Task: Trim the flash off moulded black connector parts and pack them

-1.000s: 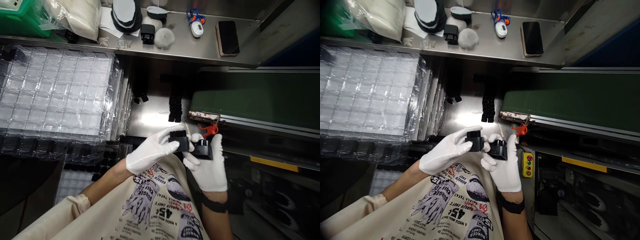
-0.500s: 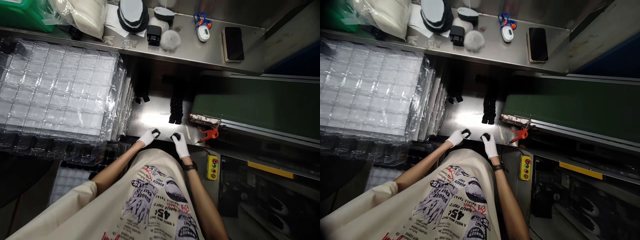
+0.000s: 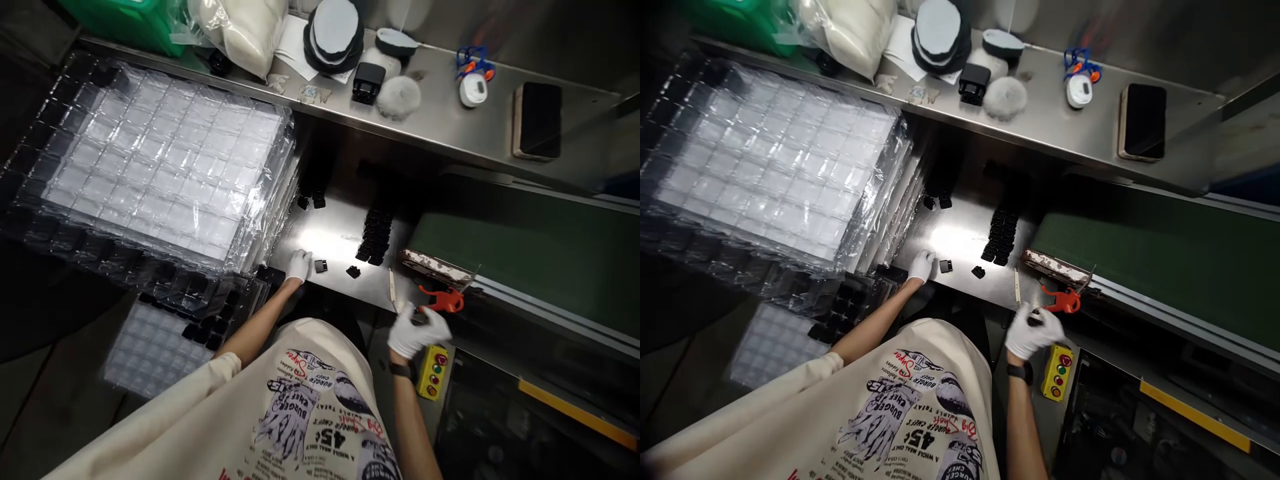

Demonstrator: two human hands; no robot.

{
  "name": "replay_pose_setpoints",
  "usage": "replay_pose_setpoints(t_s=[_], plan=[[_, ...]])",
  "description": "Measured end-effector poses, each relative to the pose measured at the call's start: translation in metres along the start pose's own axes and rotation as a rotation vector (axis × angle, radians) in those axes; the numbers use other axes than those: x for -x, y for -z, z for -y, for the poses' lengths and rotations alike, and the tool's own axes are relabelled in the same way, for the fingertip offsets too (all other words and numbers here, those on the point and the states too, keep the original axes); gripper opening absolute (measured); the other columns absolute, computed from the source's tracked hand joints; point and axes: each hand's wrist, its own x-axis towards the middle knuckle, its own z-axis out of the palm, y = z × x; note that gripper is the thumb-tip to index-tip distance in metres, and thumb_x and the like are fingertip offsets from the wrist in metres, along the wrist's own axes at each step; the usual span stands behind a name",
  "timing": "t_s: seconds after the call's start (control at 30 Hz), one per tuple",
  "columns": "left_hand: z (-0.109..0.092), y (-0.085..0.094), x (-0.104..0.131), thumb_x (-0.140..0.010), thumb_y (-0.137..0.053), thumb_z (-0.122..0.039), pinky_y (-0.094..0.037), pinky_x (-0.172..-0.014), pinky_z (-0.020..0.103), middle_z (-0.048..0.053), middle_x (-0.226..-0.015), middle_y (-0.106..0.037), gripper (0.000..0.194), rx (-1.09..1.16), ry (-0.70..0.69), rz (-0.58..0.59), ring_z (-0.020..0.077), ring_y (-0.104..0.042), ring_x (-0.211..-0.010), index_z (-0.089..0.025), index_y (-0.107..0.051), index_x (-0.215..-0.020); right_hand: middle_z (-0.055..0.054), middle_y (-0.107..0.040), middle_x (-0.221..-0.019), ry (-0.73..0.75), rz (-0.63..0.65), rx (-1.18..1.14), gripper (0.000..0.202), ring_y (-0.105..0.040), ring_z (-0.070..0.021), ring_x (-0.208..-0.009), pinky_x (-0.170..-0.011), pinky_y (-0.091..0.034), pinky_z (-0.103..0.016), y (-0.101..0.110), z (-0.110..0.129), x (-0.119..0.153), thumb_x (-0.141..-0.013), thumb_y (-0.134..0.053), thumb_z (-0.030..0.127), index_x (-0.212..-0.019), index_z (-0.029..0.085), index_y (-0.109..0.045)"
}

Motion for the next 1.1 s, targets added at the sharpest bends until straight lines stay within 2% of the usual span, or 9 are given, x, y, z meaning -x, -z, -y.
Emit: replay_pose_setpoints(t_s=[0.03, 0.1, 0.17, 0.27, 0.4, 0.53, 0.67, 0.8, 1.1], plan=[[0.002, 0.001, 0.002, -0.109, -0.069, -0.049, -0.058, -0.107, 0.047, 0.010, -0.119, -0.077, 0.034, 0.004, 0.043, -0.015, 0.0245, -0.073, -0.113, -0.016, -0.075, -0.112, -0.033, -0.043, -0.161, -0.127, -0.177, -0.133, 0.055, -0.038, -0.0430, -0.163, -0.135, -0.031, -0.068, 0.012, -0.022, -0.004, -0.110, -0.049, 0.045, -0.155, 0.014, -0.049], [0.004, -0.004, 0.007, -0.108, -0.072, -0.051, -0.060, -0.102, 0.045, 0.008, -0.109, -0.078, 0.036, 0.030, 0.115, -0.011, 0.0230, -0.075, -0.104, -0.015, -0.075, -0.105, -0.029, -0.052, -0.155, -0.246, -0.228, -0.331, 0.061, -0.053, -0.0398, -0.152, -0.125, -0.047, -0.062, 0.024, -0.056, -0.021, -0.101, -0.064, 0.049, -0.150, 0.015, -0.053], [0.003, -0.016, 0.013, -0.107, -0.074, -0.051, -0.063, -0.096, 0.042, 0.006, -0.106, -0.078, 0.036, 0.073, 0.162, 0.006, 0.0215, -0.075, -0.099, -0.015, -0.075, -0.107, -0.021, -0.072, -0.127, -0.263, -0.104, -0.448, 0.061, -0.072, -0.0339, -0.120, -0.105, -0.062, -0.053, 0.018, -0.075, -0.042, -0.090, -0.074, 0.053, -0.134, 0.013, -0.064], [-0.005, -0.035, 0.019, -0.109, -0.073, -0.046, -0.066, -0.093, 0.041, 0.008, -0.115, -0.077, 0.033, 0.138, 0.193, 0.018, 0.0214, -0.076, -0.100, -0.014, -0.075, -0.118, -0.008, -0.074, -0.087, -0.264, 0.042, -0.522, 0.057, -0.068, -0.0226, -0.079, -0.080, -0.063, -0.041, -0.004, -0.079, -0.074, -0.083, -0.077, 0.060, -0.111, 0.011, -0.074], [-0.011, -0.043, 0.022, -0.108, -0.074, -0.040, -0.067, -0.095, 0.043, 0.010, -0.126, -0.075, 0.033, 0.186, 0.213, 0.012, 0.0232, -0.075, -0.108, -0.015, -0.073, -0.129, -0.008, -0.072, -0.084, -0.240, 0.071, -0.571, 0.060, -0.062, -0.0195, -0.075, -0.075, -0.057, -0.036, -0.008, -0.072, -0.090, -0.089, -0.070, 0.065, -0.109, 0.008, -0.076], [0.006, -0.038, 0.047, -0.108, -0.074, -0.039, -0.067, -0.094, 0.042, 0.010, -0.127, -0.074, 0.032, 0.232, 0.239, -0.051, 0.0230, -0.075, -0.108, -0.015, -0.072, -0.130, -0.012, -0.075, -0.099, -0.153, 0.139, -0.490, 0.058, -0.066, -0.0229, -0.087, -0.084, -0.058, -0.038, 0.028, -0.077, -0.048, -0.099, -0.061, 0.063, -0.113, 0.008, -0.072], [0.044, -0.044, 0.104, -0.109, -0.073, -0.042, -0.067, -0.089, 0.039, 0.009, -0.122, -0.076, 0.033, 0.253, 0.285, -0.072, 0.0221, -0.075, -0.102, -0.014, -0.074, -0.126, -0.011, -0.079, -0.107, 0.112, 0.548, -0.262, 0.027, -0.072, -0.0251, -0.095, -0.094, -0.058, -0.037, 0.054, -0.079, 0.037, -0.094, -0.077, 0.043, -0.103, 0.018, -0.076], [0.077, -0.065, 0.151, -0.109, -0.073, -0.042, -0.067, -0.094, 0.042, 0.010, -0.127, -0.074, 0.034, 0.210, 0.309, -0.055, 0.0235, -0.075, -0.108, -0.015, -0.073, -0.129, -0.016, -0.082, -0.097, 0.280, 0.968, 0.166, 0.013, -0.080, -0.0313, -0.095, -0.088, -0.056, -0.036, 0.035, -0.064, 0.098, -0.098, -0.070, 0.025, -0.091, 0.019, -0.079], [0.112, -0.109, 0.173, -0.107, -0.075, -0.039, -0.065, -0.100, 0.045, 0.010, -0.129, -0.074, 0.030, 0.083, 0.308, 0.024, 0.0250, -0.074, -0.114, -0.016, -0.074, -0.127, -0.024, -0.081, -0.126, 0.320, 1.169, 0.492, 0.040, -0.080, -0.0332, -0.118, -0.091, -0.057, -0.033, 0.002, -0.051, 0.122, -0.110, -0.060, 0.043, -0.128, 0.014, -0.082]])
